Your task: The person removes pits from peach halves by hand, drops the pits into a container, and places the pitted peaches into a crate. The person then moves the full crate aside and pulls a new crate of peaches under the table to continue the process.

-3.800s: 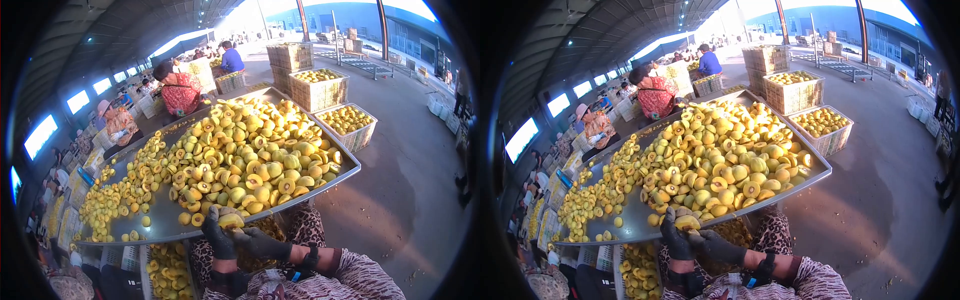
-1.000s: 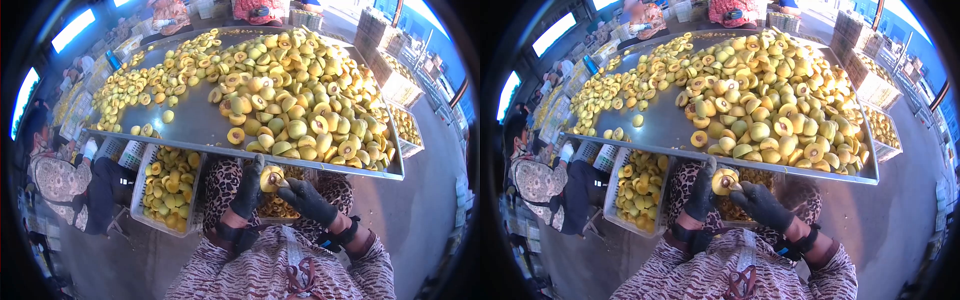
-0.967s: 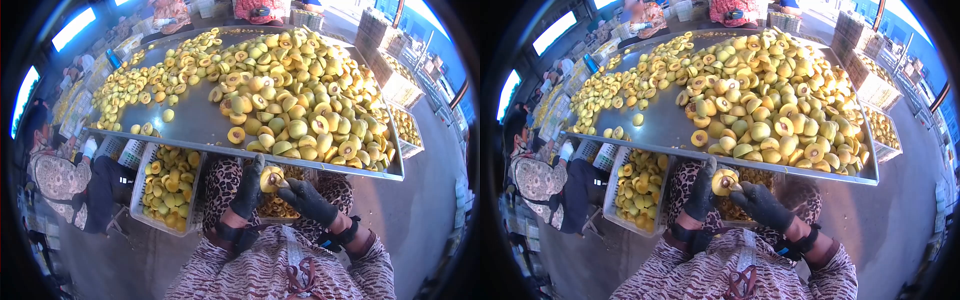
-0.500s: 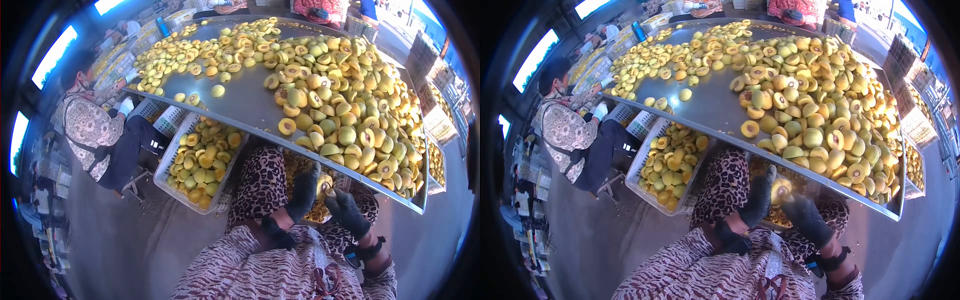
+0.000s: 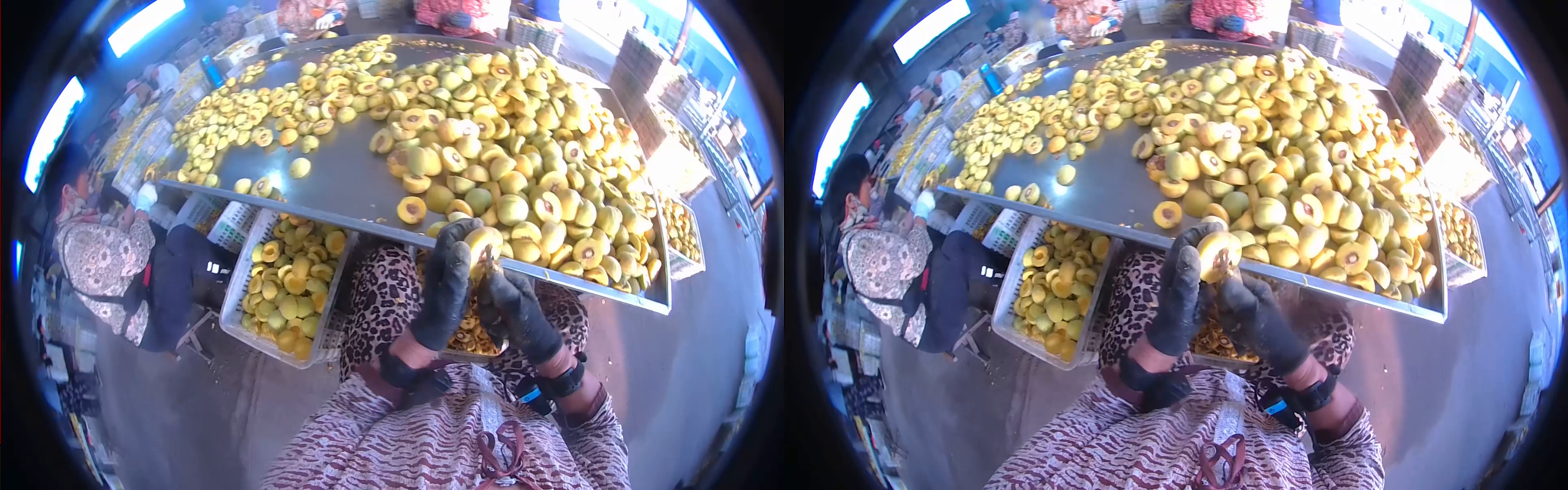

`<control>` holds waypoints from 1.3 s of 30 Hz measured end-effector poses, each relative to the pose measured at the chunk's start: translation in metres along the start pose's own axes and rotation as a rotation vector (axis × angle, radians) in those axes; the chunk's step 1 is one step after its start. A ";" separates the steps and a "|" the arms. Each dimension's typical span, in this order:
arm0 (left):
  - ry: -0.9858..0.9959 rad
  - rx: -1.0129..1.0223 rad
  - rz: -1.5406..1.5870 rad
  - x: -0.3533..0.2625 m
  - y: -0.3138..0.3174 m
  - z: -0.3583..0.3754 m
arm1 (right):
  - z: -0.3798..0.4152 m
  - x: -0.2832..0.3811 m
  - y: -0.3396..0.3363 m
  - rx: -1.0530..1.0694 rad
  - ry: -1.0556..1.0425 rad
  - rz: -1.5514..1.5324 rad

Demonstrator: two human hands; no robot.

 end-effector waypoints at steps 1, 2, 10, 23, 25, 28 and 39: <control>0.021 -0.069 0.149 0.000 -0.005 0.003 | -0.005 -0.004 0.003 -0.042 -0.081 0.052; 0.164 -0.149 -0.088 -0.020 -0.010 0.001 | -0.008 -0.016 0.005 -0.014 -0.067 0.046; -0.103 0.038 0.290 -0.038 0.020 -0.011 | -0.006 0.004 -0.034 -0.190 -0.738 0.810; -0.063 0.487 0.303 -0.053 0.037 0.002 | 0.003 -0.009 -0.019 0.188 -0.244 0.727; -0.024 0.448 0.302 -0.062 0.027 0.010 | 0.000 -0.046 -0.043 0.395 -0.039 0.817; 0.371 0.160 -0.451 -0.091 -0.007 0.026 | -0.005 -0.023 0.032 0.450 -0.075 0.293; 0.218 -0.525 -0.930 -0.047 -0.264 0.013 | 0.014 -0.052 -0.044 0.069 -0.403 1.117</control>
Point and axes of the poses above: each hand's wrist, its own z-axis away from the middle knuckle, its own y-axis out of the palm, x = y × z, the point moved 10 cm from there along -z, towards the middle knuckle, and after that the axes turned 8 degrees about -y, right-handed, at the moved point
